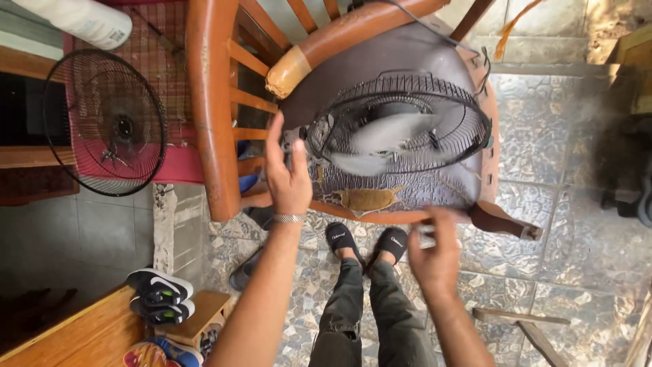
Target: Dismantling and repairing the motor housing and blade assembly of a desk fan using tools.
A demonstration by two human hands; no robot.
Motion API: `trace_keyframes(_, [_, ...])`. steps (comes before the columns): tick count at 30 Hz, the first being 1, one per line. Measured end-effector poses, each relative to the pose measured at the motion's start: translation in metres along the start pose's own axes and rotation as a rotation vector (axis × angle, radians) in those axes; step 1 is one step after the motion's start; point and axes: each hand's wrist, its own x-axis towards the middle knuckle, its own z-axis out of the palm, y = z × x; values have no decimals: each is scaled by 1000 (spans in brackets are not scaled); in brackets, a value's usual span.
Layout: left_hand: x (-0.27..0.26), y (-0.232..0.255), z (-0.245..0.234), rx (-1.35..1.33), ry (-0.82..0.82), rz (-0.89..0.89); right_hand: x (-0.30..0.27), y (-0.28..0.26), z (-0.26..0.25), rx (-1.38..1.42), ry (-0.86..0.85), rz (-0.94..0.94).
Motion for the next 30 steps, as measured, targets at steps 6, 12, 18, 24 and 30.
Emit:
trace_keyframes(6, [-20,-49,20,38,-67,5,69,2,-31,-25,266,-45])
trace_keyframes(12, [-14,-56,18,72,-66,28,102,44,-23,81,43,-31])
trace_keyframes(18, [-43,-45,30,37,152,-202,106,21,-22,10,105,-80])
trace_keyframes(24, [-135,-128,100,-421,-33,-500,76,20,2,-37,124,-151])
trace_keyframes(30, [-133,-134,129,-711,-37,-800,68,17,28,182,28,85])
